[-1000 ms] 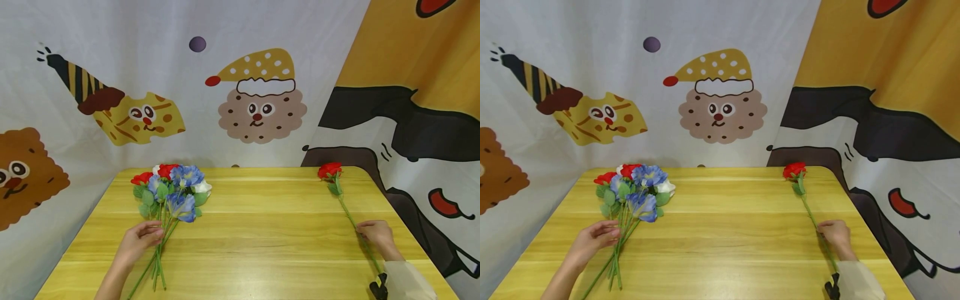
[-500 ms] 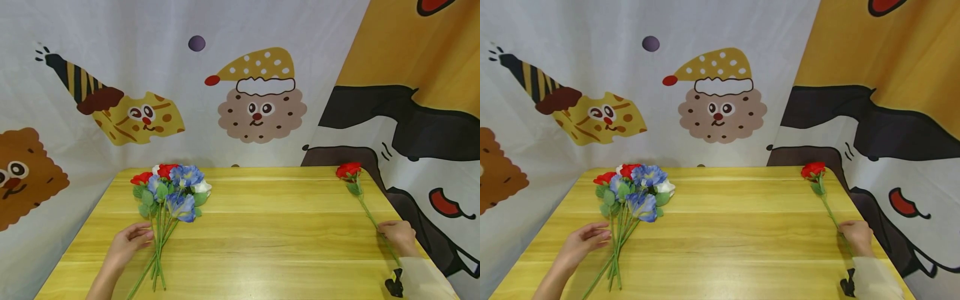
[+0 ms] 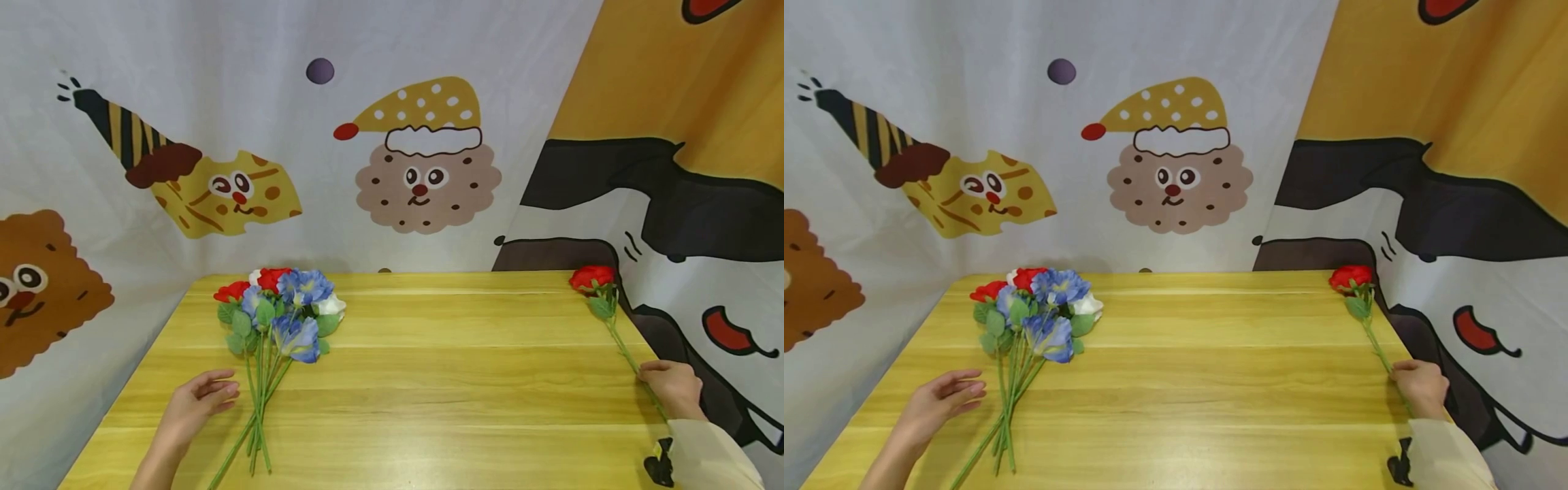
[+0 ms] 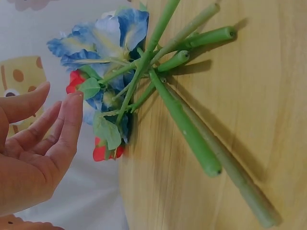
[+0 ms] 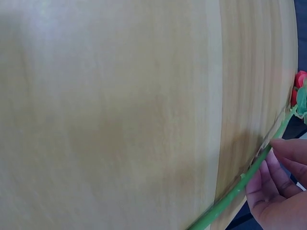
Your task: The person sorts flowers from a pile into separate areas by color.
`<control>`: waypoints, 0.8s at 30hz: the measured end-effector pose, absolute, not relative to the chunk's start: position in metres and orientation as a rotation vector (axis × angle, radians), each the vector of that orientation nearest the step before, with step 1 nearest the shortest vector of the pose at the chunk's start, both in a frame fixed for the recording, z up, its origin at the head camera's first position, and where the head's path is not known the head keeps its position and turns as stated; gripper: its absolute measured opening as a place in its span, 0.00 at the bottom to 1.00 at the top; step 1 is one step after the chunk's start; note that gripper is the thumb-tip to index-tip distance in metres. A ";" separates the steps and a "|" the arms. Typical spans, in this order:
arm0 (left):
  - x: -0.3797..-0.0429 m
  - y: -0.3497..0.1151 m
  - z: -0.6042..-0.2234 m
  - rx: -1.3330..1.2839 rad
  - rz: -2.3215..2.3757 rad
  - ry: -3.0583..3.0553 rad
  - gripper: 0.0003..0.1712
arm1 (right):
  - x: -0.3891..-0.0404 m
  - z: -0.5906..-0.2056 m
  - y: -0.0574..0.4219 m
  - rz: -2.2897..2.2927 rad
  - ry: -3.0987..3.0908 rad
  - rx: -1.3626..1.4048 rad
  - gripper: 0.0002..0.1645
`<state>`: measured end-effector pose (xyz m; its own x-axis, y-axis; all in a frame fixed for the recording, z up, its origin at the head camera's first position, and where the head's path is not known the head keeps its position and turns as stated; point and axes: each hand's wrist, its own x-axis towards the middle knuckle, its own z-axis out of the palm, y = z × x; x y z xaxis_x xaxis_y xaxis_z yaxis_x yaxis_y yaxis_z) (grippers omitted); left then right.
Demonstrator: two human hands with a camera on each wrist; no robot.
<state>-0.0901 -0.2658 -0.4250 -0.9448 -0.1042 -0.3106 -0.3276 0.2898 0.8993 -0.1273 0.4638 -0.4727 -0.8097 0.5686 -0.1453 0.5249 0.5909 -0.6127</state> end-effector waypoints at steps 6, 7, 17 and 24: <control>-0.091 -0.269 -0.425 -0.408 1.709 2.350 0.28 | -0.128 -0.469 0.466 1.041 -2.759 -0.931 0.22; -0.091 -0.270 -0.425 -0.406 1.706 2.350 0.28 | -0.128 -0.467 0.467 1.035 -2.765 -0.921 0.22; -0.092 -0.265 -0.425 -0.364 1.698 2.369 0.29 | -0.134 -0.451 0.465 1.224 -2.790 -0.739 0.27; -0.098 -0.255 -0.431 -0.335 1.706 2.379 0.26 | -0.151 -0.478 0.465 1.546 -2.701 -0.512 0.25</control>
<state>-0.0978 -0.2550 -0.4309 -0.9553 -0.0695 -0.2872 -0.2943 0.3104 0.9039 -0.1512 0.4653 -0.4781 -0.9471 0.2722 -0.1699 0.2843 0.4666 -0.8375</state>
